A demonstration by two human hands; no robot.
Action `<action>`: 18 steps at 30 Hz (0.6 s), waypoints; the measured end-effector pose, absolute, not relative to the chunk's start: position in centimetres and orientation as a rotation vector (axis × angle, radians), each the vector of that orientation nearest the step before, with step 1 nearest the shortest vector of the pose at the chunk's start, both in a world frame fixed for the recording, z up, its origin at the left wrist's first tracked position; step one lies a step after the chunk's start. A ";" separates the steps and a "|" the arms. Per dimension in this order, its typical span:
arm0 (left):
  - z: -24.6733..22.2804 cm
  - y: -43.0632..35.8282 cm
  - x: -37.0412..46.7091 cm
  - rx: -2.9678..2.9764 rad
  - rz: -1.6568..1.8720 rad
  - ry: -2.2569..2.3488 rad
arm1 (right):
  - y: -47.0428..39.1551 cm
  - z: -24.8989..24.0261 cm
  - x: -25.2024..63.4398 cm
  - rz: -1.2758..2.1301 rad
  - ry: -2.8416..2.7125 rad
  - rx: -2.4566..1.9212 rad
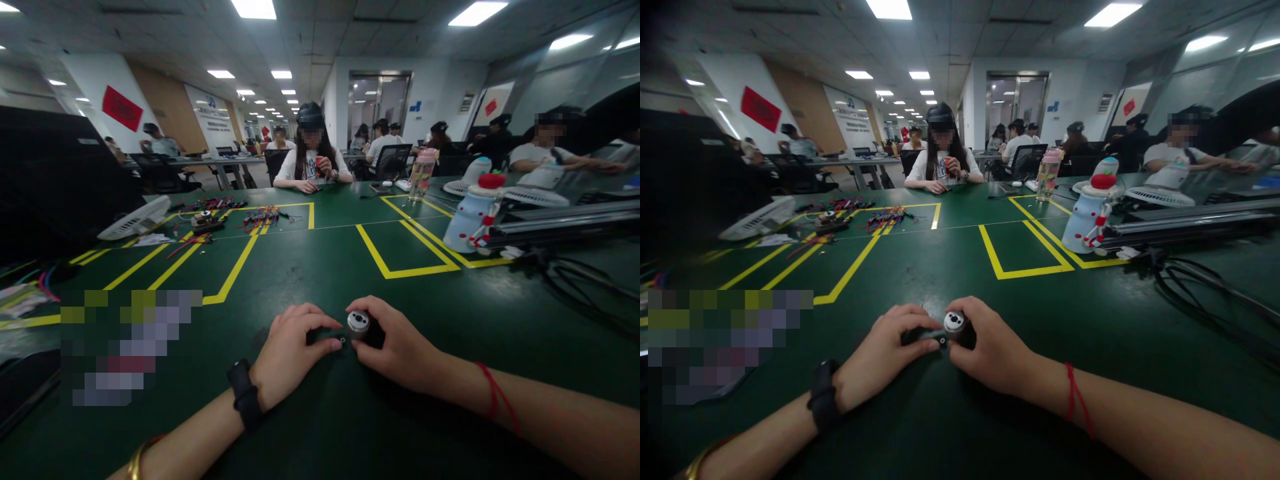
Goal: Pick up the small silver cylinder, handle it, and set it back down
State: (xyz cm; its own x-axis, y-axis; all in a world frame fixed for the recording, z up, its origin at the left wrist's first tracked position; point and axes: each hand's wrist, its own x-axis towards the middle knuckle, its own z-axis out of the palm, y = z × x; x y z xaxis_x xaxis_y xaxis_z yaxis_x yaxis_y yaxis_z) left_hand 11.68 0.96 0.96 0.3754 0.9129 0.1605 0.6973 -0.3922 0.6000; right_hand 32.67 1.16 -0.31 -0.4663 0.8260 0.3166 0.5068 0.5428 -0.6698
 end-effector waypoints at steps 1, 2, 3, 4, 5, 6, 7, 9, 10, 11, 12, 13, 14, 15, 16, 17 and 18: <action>1.3 0.9 11.1 2.147 0.702 1.387 | 1.2 -0.1 32.9 0.653 -2.140 -1.091; 1.7 0.8 10.3 2.080 0.734 1.397 | 1.3 0.1 33.4 0.646 -2.117 -1.124; 2.0 0.7 9.1 2.008 0.757 1.427 | 1.4 0.4 34.2 0.638 -2.086 -1.167; 2.1 0.6 7.8 1.937 0.771 1.471 | 1.6 0.8 35.4 0.627 -2.045 -1.218; 2.2 0.4 6.2 1.862 0.776 1.533 | 1.8 1.2 36.9 0.607 -1.998 -1.281; 2.1 0.3 4.6 1.795 0.787 1.592 | 2.1 1.6 38.7 0.572 -1.945 -1.358; 1.8 0.2 3.0 1.736 0.828 1.621 | 2.3 1.8 40.9 0.522 -1.888 -1.452; 1.1 0.0 0.3 1.643 0.891 1.680 | 2.7 2.0 45.9 0.353 -1.759 -1.683; 0.7 -0.1 -0.6 1.608 0.918 1.700 | 2.8 1.8 48.5 0.260 -1.698 -1.799; 0.3 -0.2 -1.2 1.585 0.939 1.715 | 2.9 1.5 51.3 0.156 -1.639 -1.897; 0.0 -0.2 -1.6 1.573 0.954 1.723 | 2.9 1.1 53.9 0.088 -1.592 -1.970; -0.3 -0.3 -1.8 1.571 0.959 1.726 | 2.8 0.6 56.3 0.023 -1.542 -2.040; -0.5 -0.3 -1.8 1.580 0.953 1.726 | 2.7 0.0 58.5 -0.012 -1.501 -2.099; -0.6 -0.3 -1.7 1.593 0.942 1.727 | 2.6 -0.4 60.3 -0.018 -1.473 -2.149; -0.7 -0.3 -1.6 1.606 0.929 1.728 | 2.5 -0.8 61.7 -0.017 -1.466 -2.183; -0.7 -0.3 -1.6 1.618 0.920 1.730 | 2.4 -1.0 62.6 -0.026 -1.484 -2.193; -0.7 -0.3 -1.5 1.623 0.916 1.734 | 2.4 -1.1 62.9 -0.083 -1.513 -2.178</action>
State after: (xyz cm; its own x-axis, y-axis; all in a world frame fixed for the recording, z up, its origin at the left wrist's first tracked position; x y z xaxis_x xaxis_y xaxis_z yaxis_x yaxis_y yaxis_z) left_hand -1.50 -0.28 -0.67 -0.0848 0.9957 0.0370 0.5918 0.0205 0.8058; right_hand 62.91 2.37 -1.10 0.3858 0.8668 0.3159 0.8963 -0.2709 -0.3511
